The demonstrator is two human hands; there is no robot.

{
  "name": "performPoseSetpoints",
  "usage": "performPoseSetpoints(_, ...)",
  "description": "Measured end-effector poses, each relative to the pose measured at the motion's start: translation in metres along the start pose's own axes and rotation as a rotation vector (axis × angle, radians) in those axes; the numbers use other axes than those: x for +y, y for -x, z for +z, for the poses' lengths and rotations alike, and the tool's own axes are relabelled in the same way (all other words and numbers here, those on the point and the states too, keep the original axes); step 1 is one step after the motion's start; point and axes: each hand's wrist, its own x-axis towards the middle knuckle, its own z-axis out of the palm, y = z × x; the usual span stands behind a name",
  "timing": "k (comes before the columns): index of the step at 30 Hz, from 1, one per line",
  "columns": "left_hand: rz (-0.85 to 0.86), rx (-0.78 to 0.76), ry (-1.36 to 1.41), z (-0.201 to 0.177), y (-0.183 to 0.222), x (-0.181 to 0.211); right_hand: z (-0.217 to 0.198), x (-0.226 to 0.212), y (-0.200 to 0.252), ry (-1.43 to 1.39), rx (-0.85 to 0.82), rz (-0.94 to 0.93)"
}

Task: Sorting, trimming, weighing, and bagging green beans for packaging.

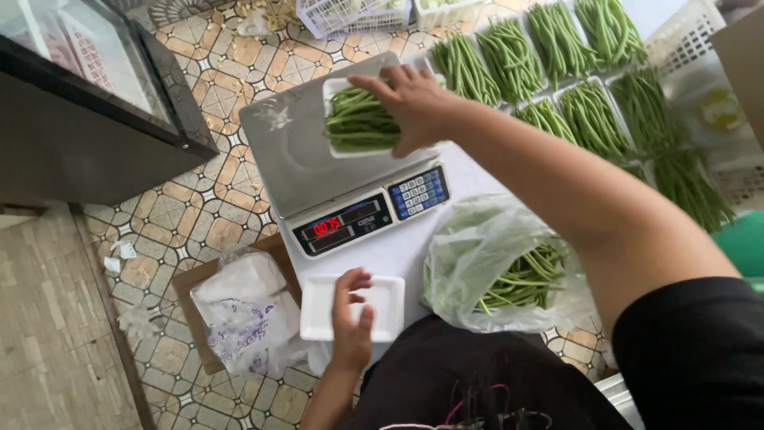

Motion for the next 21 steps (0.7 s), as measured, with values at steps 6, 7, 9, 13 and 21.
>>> performPoseSetpoints(6,-0.221,-0.752,-0.403,0.083,0.008,0.055,-0.052,0.047,0.121,0.041,0.014,0.224)
performPoseSetpoints(7,-0.176,-0.731,-0.409,0.091,0.014,0.043,-0.056,0.055,0.144,0.032,0.007,0.298)
performPoseSetpoints(9,-0.127,-0.72,-0.421,0.099,0.023,0.026,-0.06,0.075,0.185,0.013,0.005,0.381)
performPoseSetpoints(13,-0.092,-0.609,-0.374,0.094,0.034,0.019,-0.042,0.118,0.256,-0.01,-0.028,0.586)
performPoseSetpoints(21,-0.12,-0.476,-0.251,0.093,0.068,0.009,0.023,0.154,0.293,-0.044,-0.113,0.751)
